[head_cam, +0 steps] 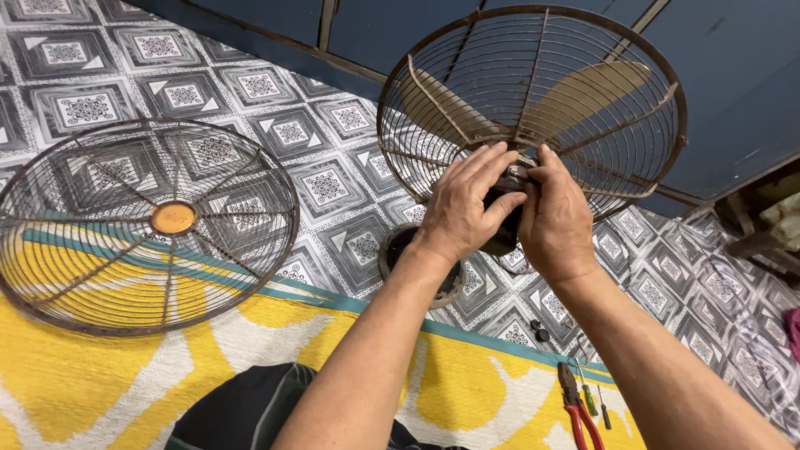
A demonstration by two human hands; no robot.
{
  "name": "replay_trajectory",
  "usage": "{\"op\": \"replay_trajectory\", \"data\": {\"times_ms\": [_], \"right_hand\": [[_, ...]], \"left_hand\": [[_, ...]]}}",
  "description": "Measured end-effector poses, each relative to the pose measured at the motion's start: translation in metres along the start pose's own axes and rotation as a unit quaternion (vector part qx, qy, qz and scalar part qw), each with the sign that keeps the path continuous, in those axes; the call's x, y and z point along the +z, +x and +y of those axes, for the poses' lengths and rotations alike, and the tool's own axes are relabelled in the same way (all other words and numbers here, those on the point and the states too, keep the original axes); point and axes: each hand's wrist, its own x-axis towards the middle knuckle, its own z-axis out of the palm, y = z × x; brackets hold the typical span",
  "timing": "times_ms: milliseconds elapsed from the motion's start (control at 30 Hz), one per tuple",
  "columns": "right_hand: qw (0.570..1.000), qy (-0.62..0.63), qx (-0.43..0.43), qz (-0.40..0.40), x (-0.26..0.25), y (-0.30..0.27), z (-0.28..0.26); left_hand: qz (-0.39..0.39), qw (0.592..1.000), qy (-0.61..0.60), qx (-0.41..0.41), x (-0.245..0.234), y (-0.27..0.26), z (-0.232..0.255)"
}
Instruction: The person disassembles an electric fan by removing the front grille and then detaching the motor and blade assembly from the base. The components are placed on the floor.
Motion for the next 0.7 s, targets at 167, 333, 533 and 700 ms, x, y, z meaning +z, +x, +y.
{"op": "replay_trajectory", "data": {"times_ms": [167,333,533,700], "right_hand": [[1.0,0.019,0.013,0.01,0.0,0.0,-0.001],[0.999,0.031,0.018,0.001,-0.005,-0.001,-0.002],[0.999,0.032,0.026,0.018,-0.002,-0.003,-0.005],[0.998,0.047,0.028,0.024,0.002,-0.005,-0.002]], "left_hand": [[-0.04,0.998,-0.036,-0.02,-0.006,-0.002,-0.004],[-0.093,0.995,0.023,-0.005,-0.019,0.002,-0.006],[-0.153,0.976,0.157,-0.004,-0.016,-0.003,0.006],[-0.184,0.966,0.183,-0.003,-0.01,-0.001,0.015]]}}
